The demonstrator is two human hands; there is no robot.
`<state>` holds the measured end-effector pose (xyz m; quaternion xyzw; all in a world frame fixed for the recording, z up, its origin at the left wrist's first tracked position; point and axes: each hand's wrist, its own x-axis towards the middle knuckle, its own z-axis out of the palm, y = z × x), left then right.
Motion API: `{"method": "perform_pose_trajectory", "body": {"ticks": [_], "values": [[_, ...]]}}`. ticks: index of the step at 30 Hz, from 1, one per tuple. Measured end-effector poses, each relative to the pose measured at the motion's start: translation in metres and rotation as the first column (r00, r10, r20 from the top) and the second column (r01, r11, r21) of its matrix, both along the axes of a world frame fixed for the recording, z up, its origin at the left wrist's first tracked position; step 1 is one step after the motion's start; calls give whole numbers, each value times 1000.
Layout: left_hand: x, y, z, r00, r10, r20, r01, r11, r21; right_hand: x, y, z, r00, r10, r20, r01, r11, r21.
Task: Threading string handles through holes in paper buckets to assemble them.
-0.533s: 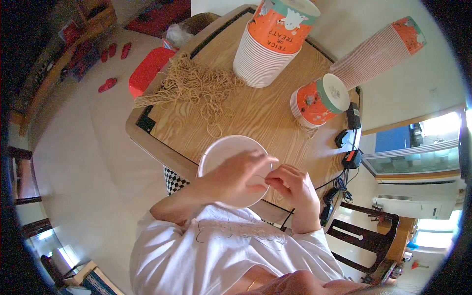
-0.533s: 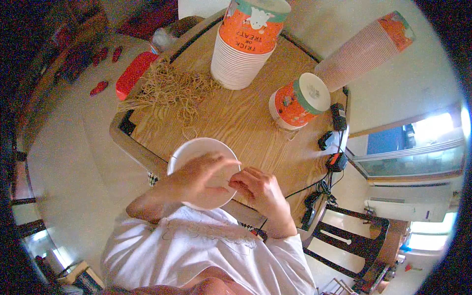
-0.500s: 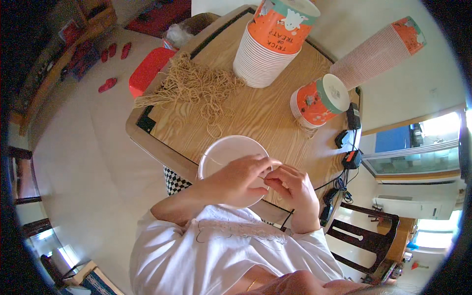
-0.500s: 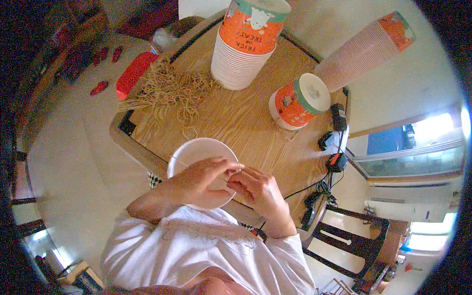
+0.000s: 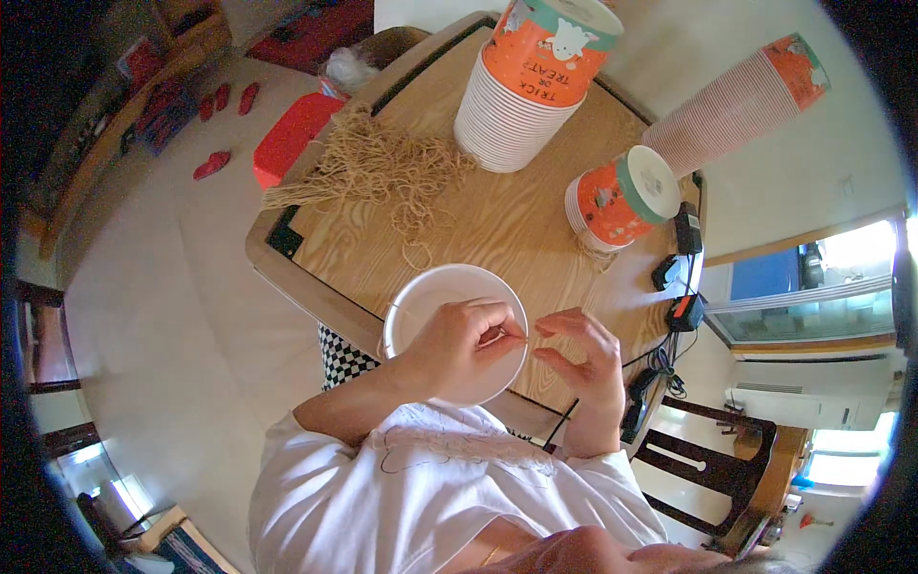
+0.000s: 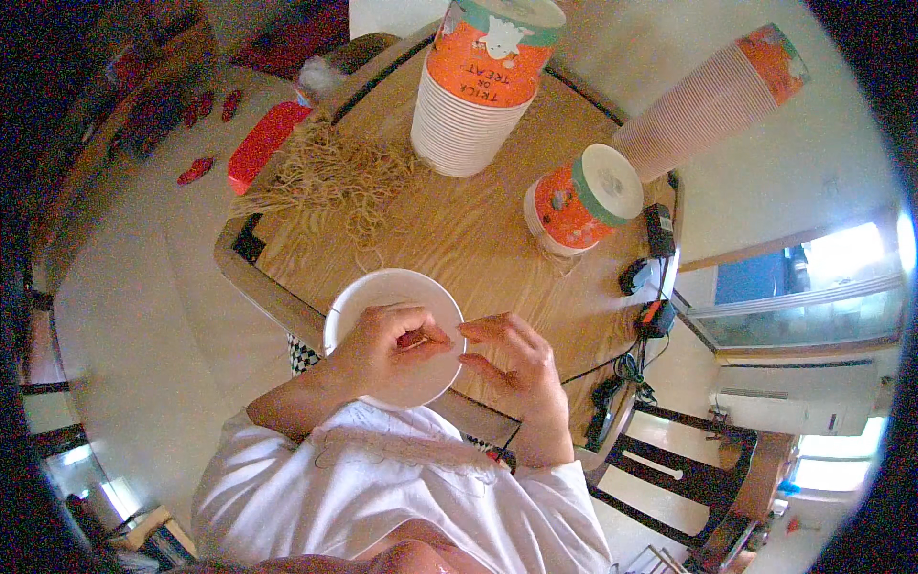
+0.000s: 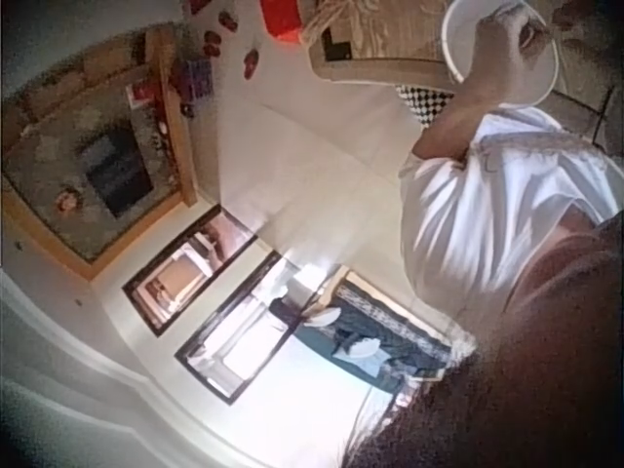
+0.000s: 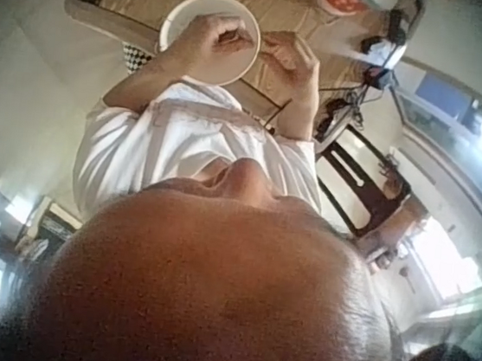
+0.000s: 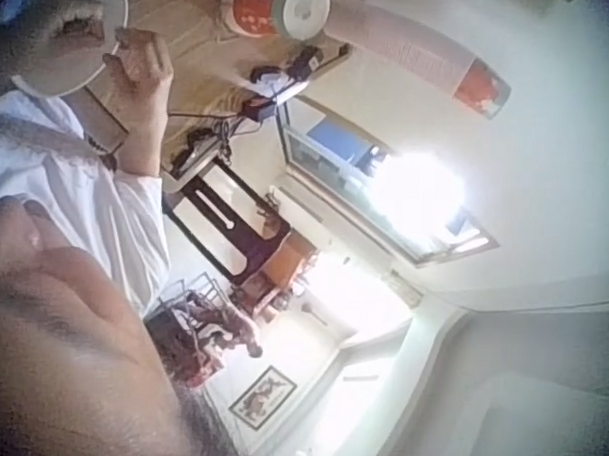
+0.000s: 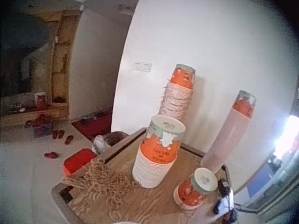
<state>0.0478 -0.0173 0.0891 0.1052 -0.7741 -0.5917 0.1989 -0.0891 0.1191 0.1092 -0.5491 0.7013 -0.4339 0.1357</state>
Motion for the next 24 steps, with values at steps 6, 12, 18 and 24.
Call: {"method": "perform_pose_trajectory", "body": {"ticks": [6,12,18,24], "values": [[-1,-5,-2,986,-165,38,145,941,307,-3,-6,-4,973,207,-100,-223,954,-199],[-2,-7,-6,955,-296,-15,265,831,488,-7,-6,-8,950,291,-115,-312,887,-339],[-5,7,-6,999,-39,7,33,909,415,-1,-8,-14,990,85,-114,-117,943,-311],[-5,12,-5,988,103,-118,-84,984,154,-2,-7,-25,986,54,-155,-96,956,-277]]}}
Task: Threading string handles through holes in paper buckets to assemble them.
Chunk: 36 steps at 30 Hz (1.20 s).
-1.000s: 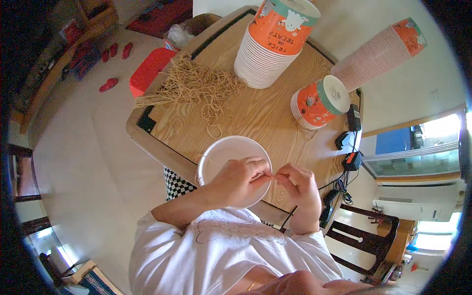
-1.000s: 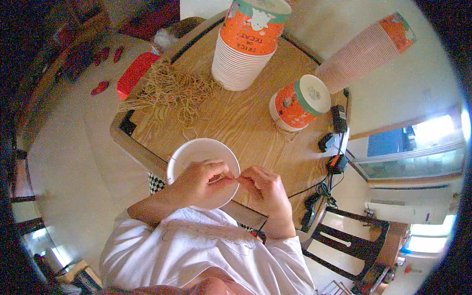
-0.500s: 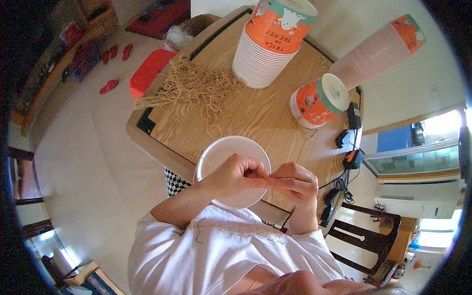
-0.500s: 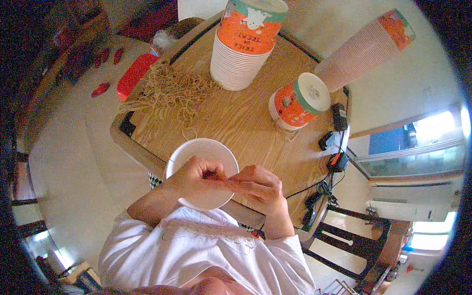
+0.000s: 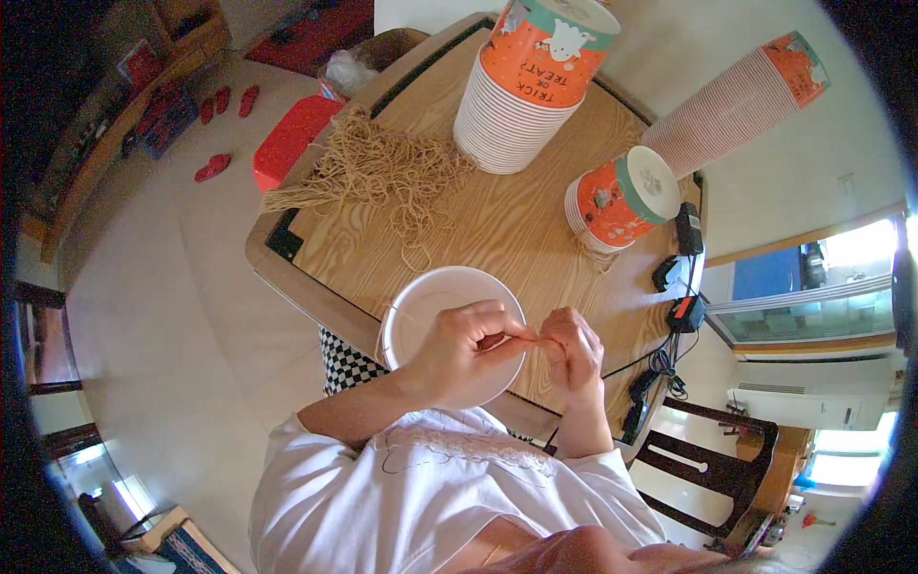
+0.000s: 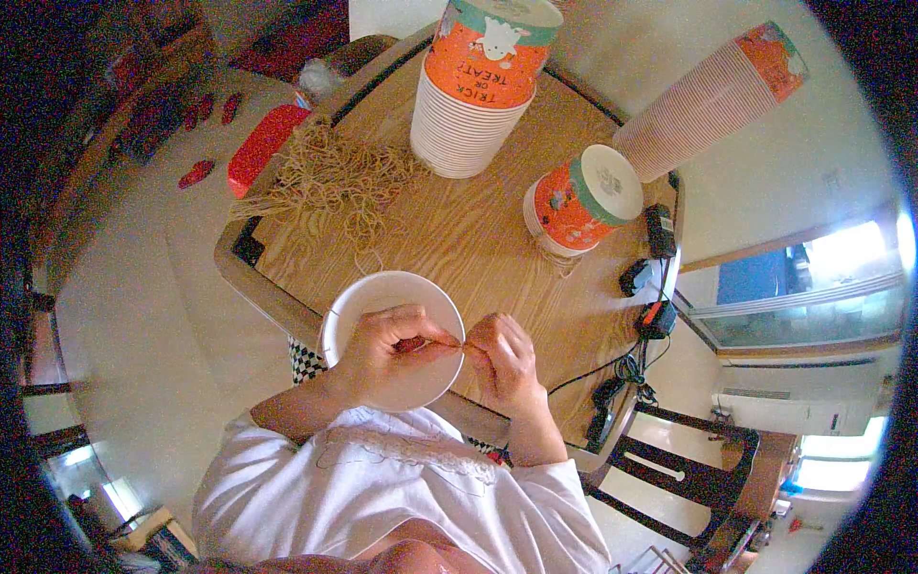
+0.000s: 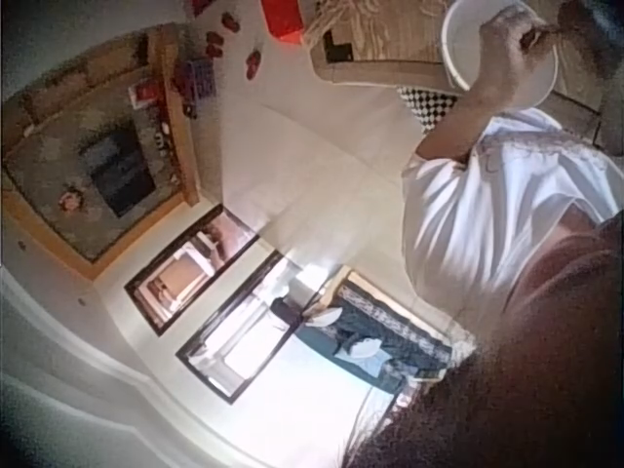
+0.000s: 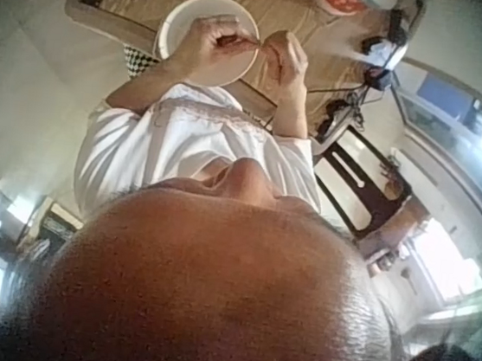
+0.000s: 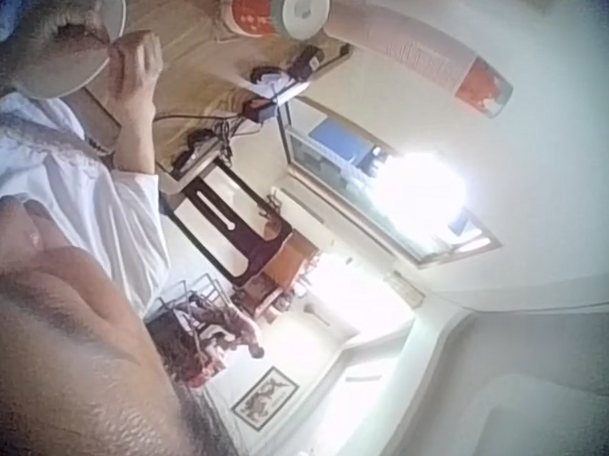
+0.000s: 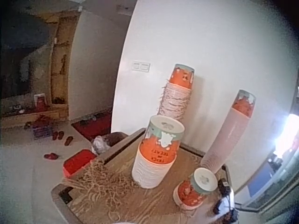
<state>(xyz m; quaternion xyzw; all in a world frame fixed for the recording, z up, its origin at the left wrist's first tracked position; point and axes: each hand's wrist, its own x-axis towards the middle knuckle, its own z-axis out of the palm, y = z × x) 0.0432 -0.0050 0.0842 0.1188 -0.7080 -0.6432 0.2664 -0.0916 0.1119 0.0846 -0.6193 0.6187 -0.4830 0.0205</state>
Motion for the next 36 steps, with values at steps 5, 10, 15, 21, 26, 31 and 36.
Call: {"method": "perform_pose_trajectory", "body": {"ticks": [5,10,15,21,26,31,36], "values": [[2,-2,0,1000,18,16,-17,997,-70,-4,11,-11,993,-18,117,15,1000,21],[4,-5,2,991,-77,111,59,986,158,1,0,4,1000,-4,24,6,997,-79],[4,-4,-2,984,-127,126,99,974,204,-2,-1,0,998,52,-27,-55,987,-151],[2,1,-1,995,-48,90,39,995,94,-1,-2,-4,999,-3,-48,-4,991,-130],[-1,-2,9,998,48,51,-31,957,-288,-2,5,-7,999,-42,-6,42,999,-20],[-9,-8,-6,973,-20,230,151,810,-567,-5,7,-16,929,-261,261,166,928,334],[-14,-11,-22,930,-35,365,260,767,-587,-19,5,-22,977,-193,89,135,888,439]]}}
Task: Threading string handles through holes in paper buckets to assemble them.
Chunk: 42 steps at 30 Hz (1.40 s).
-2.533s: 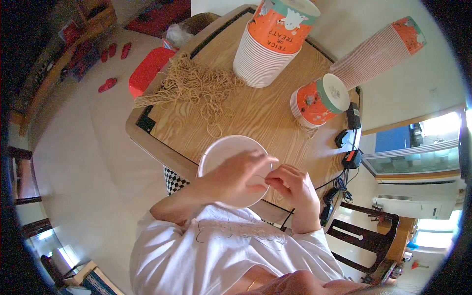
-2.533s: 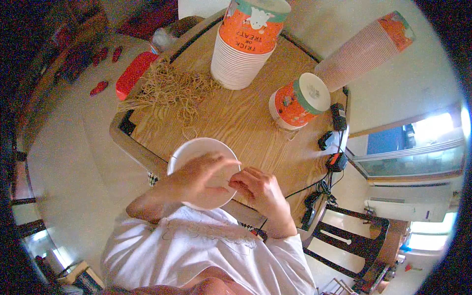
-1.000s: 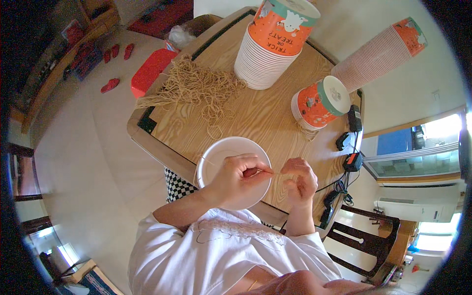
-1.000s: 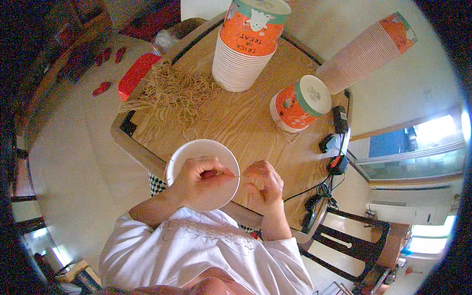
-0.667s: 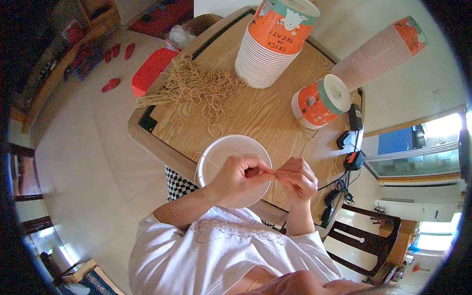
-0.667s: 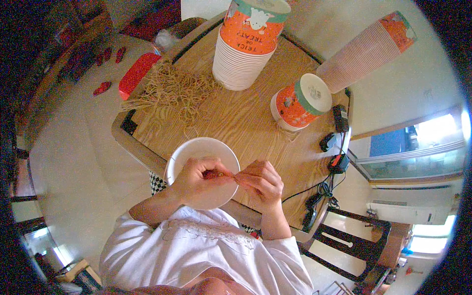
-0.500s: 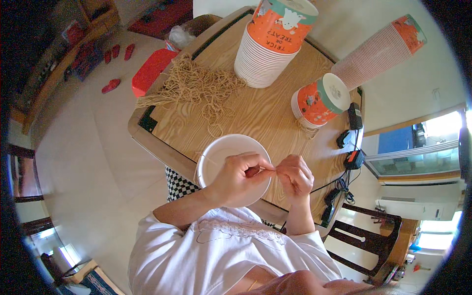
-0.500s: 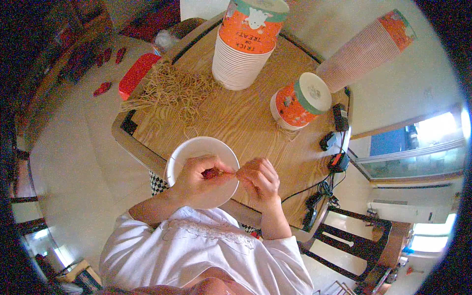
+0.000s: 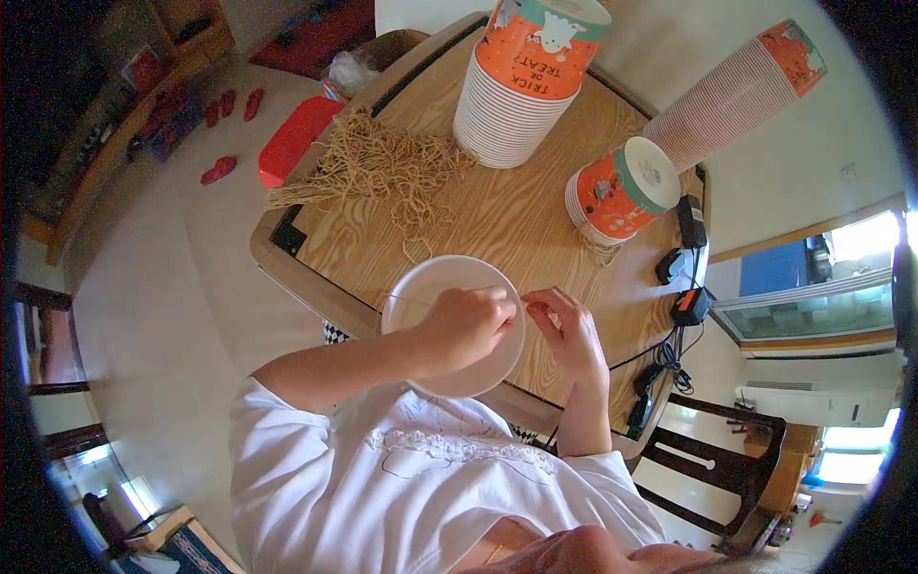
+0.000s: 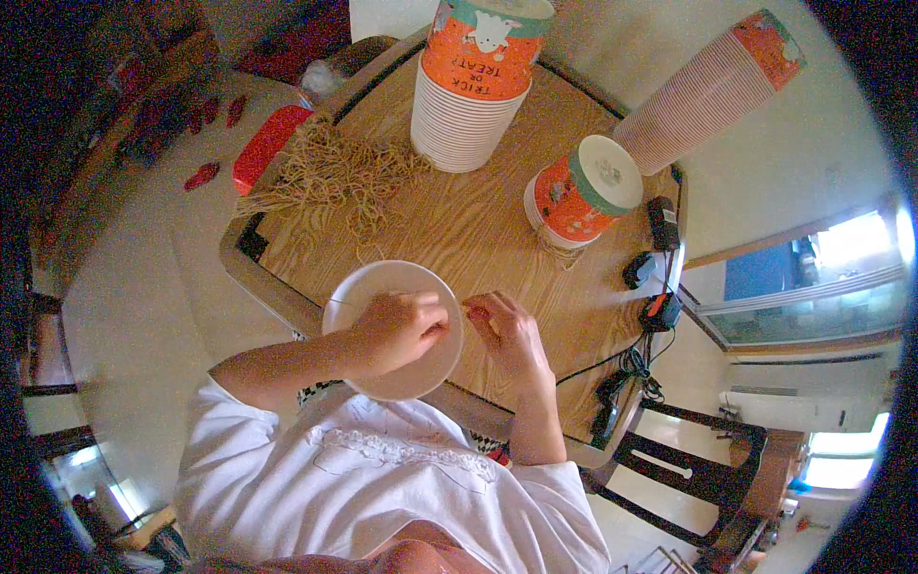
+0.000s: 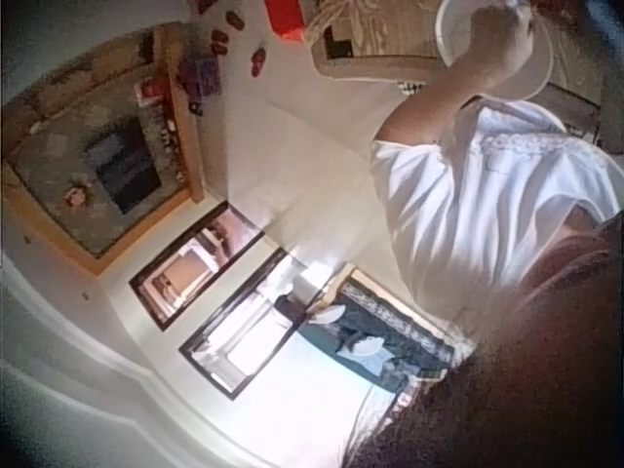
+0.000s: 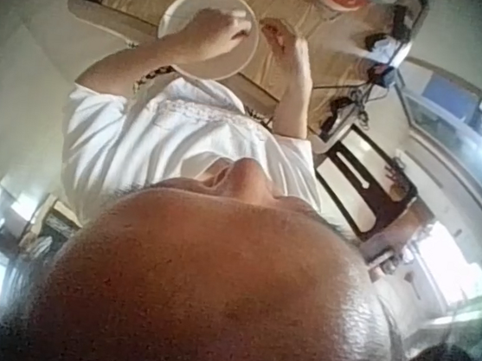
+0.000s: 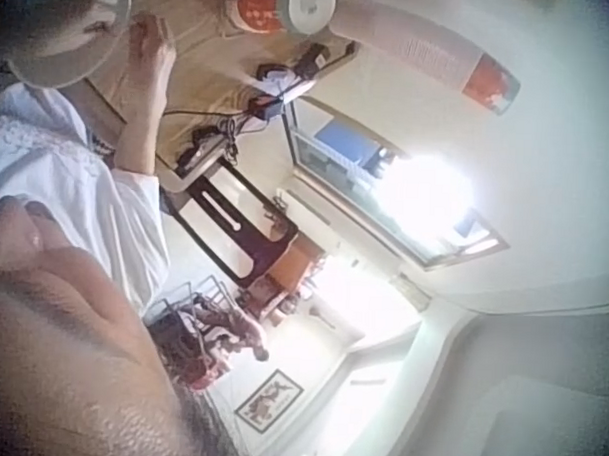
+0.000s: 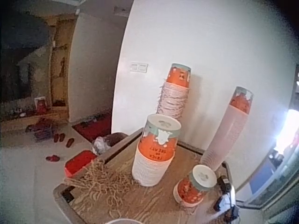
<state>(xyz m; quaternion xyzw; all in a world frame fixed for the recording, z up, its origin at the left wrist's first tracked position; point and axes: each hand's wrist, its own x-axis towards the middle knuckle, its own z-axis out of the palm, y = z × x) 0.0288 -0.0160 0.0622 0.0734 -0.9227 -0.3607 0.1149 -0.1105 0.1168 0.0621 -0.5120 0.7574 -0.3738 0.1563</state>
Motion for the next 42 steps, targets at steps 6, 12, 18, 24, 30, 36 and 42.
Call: {"method": "perform_pose_trajectory", "body": {"ticks": [6,12,18,24,30,36,42], "values": [[-6,-2,-4,999,15,45,-15,1000,-16,-2,4,-4,995,87,39,-91,990,103],[-8,0,-3,999,4,32,-4,1000,1,-3,6,-2,995,74,63,-81,991,111],[-12,2,-7,1000,10,15,-10,1000,-9,-2,5,-8,993,69,101,-78,993,93],[-12,3,-2,1000,19,-13,-20,999,-47,0,4,-8,994,59,92,-66,995,75],[-19,-13,13,997,-63,-42,43,923,-382,1,0,-3,994,-3,109,5,1000,-24],[-20,-20,7,992,-110,68,126,941,-314,-8,-5,-5,984,-15,177,13,1000,16],[-25,-32,-34,985,-134,109,81,916,392,-12,-5,-17,935,-5,354,-8,999,38]]}}
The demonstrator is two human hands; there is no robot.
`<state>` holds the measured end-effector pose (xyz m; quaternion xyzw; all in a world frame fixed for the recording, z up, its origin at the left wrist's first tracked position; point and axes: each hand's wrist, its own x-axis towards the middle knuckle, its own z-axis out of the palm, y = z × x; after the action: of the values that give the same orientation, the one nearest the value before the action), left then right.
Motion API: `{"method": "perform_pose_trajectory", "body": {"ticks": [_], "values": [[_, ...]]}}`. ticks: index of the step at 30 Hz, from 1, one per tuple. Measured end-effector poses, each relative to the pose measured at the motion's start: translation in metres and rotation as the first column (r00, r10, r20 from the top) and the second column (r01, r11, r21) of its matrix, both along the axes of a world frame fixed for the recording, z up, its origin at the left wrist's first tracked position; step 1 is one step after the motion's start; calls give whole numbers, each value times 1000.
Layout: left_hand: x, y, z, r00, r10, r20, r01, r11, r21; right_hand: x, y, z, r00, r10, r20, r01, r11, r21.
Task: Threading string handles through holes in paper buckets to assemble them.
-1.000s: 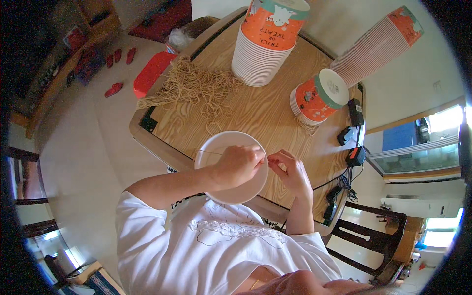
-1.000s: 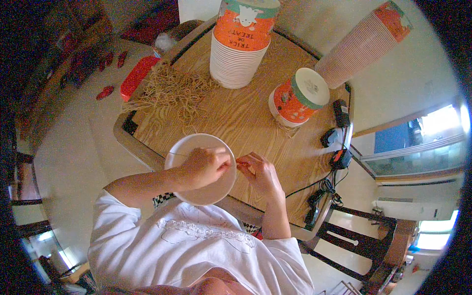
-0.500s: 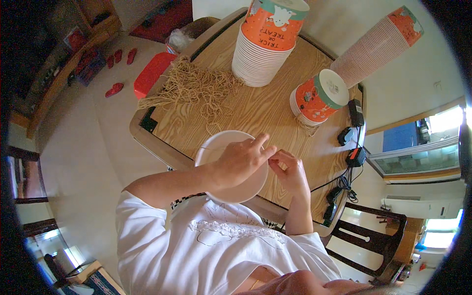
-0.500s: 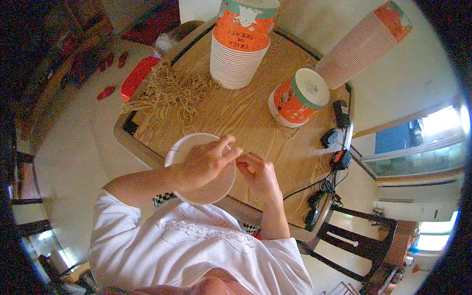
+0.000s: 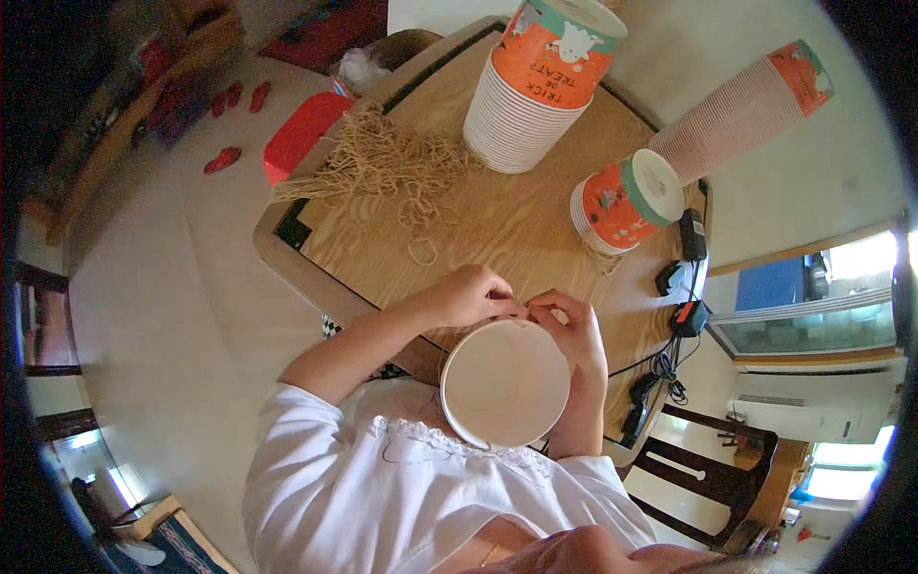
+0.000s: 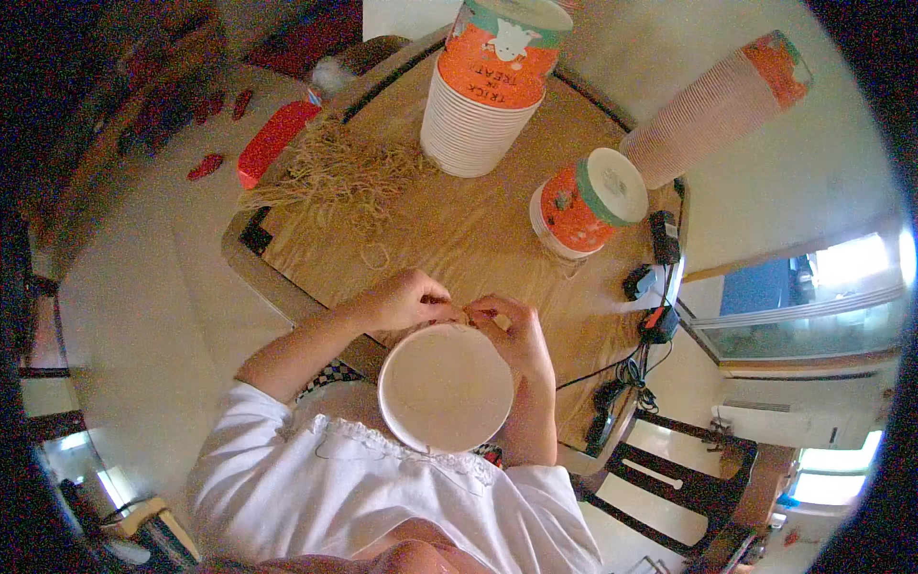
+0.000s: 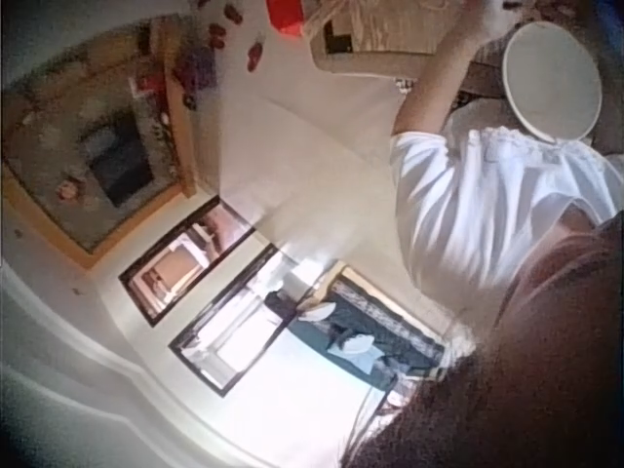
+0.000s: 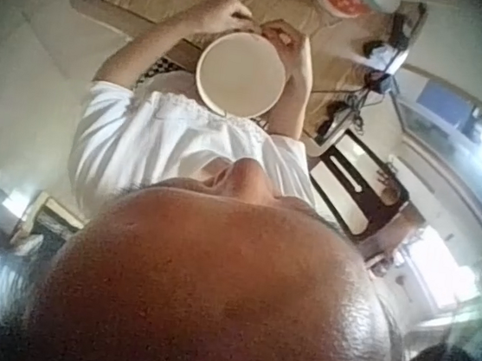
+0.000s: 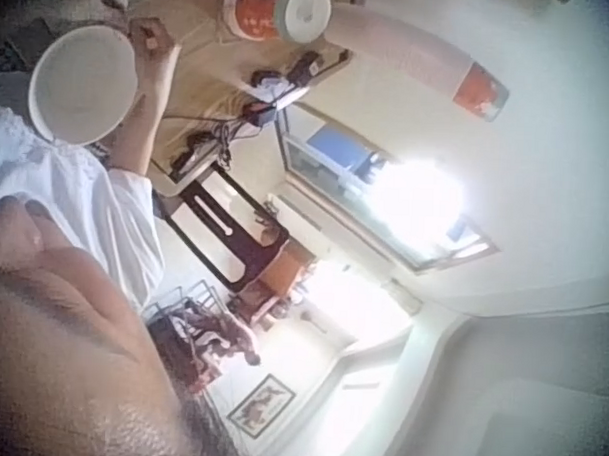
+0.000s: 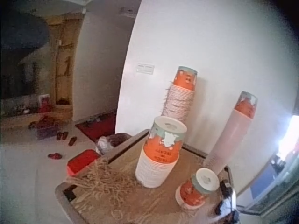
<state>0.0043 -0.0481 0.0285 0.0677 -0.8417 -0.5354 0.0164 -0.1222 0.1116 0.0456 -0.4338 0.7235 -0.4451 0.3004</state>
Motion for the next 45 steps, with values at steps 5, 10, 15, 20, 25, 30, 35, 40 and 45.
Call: {"method": "perform_pose_trajectory", "body": {"ticks": [5,10,15,20,25,30,35,40,45], "values": [[-3,11,-19,997,42,69,-70,868,492,3,-6,0,998,-43,42,41,998,39],[-6,22,-27,990,130,53,-133,741,658,2,-6,-3,997,-58,44,60,997,-40],[0,21,-21,977,202,65,-195,735,649,13,-20,5,914,-222,340,224,974,35],[4,24,-24,960,281,-4,-227,781,581,7,-19,-10,775,-94,625,145,989,-32],[7,23,-26,961,277,-16,-199,726,658,-2,-22,-23,851,104,514,-6,982,-189],[9,21,-31,957,289,-32,-207,753,624,-5,-25,-24,885,77,460,-5,988,-155],[16,7,-39,954,274,-120,-60,568,821,-2,-27,-26,873,29,487,41,990,-133],[25,-20,-41,914,119,-389,139,808,573,-2,-28,-37,936,-103,338,96,995,37],[23,-10,-32,898,163,-409,-33,952,305,0,-28,-39,918,-87,386,78,996,40]]}}
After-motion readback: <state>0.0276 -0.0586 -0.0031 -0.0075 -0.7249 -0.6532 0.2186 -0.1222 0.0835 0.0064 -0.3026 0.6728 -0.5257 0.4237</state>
